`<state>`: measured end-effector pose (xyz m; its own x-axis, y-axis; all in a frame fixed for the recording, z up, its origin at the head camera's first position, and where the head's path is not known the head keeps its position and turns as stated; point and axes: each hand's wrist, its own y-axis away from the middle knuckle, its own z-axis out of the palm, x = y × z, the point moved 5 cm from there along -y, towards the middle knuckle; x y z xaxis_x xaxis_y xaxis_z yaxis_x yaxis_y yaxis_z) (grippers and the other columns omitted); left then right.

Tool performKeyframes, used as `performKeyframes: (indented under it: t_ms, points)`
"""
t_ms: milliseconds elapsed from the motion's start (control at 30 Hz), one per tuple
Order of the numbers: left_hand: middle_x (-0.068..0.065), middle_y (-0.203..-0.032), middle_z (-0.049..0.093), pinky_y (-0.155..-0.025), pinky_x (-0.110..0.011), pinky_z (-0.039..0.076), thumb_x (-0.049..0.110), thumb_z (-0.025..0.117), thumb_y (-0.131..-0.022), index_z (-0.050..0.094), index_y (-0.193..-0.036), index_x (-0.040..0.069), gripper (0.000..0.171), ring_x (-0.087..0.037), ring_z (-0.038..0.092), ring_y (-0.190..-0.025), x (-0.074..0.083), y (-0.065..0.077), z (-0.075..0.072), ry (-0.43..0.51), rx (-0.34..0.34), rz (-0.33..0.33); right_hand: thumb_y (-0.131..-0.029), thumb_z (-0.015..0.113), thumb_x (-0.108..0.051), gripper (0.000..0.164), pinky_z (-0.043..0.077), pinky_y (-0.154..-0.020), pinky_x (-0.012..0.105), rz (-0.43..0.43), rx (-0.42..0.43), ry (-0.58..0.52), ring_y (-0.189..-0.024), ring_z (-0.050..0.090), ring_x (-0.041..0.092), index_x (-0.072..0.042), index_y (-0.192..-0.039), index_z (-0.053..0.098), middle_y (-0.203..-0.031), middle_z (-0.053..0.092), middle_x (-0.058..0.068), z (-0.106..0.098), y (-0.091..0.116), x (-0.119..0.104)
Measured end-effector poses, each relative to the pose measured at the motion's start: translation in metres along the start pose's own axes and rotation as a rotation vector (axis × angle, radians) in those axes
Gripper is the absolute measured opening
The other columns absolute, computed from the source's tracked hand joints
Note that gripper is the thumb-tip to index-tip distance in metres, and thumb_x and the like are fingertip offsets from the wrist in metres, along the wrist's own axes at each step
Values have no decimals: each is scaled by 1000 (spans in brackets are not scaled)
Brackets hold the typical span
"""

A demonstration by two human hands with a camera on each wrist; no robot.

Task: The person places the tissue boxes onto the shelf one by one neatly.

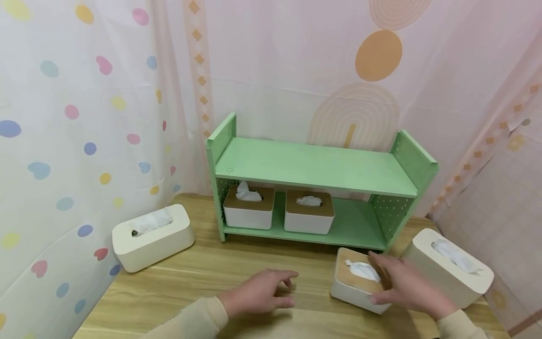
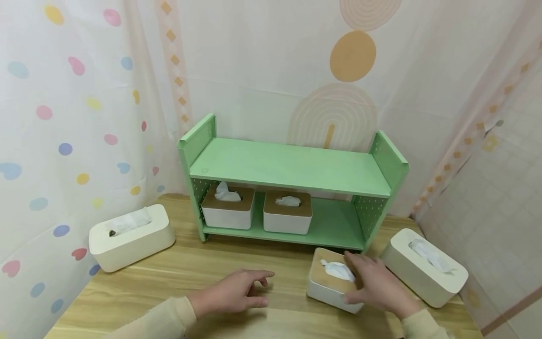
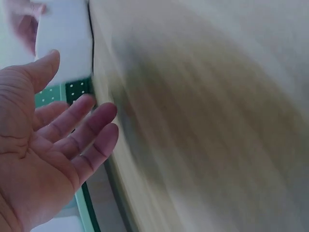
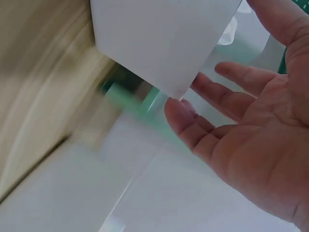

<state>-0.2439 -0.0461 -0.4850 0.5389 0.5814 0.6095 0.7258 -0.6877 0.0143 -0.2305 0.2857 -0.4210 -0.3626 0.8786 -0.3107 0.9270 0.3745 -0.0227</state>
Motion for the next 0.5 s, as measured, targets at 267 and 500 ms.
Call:
performKeyframes:
  t_ms: [267,500]
  points:
    - [-10,-149,65,-84,-23,52,37,78,-100,40,-166,16,79,4,56,-79,4,-2,3,130,103,-44,-74,97,-45,107,33,-115,78,-72,-102,-76,-145,48,53,1,-157,49,-157,55,26,11,-41,-41]
    - [-15,-154,61,-82,-21,54,32,79,-99,38,-167,12,82,1,63,-86,6,-3,5,304,120,-94,-76,94,-52,116,39,-115,73,-46,-45,-121,-148,42,59,3,-162,39,-162,47,30,15,-38,-40]
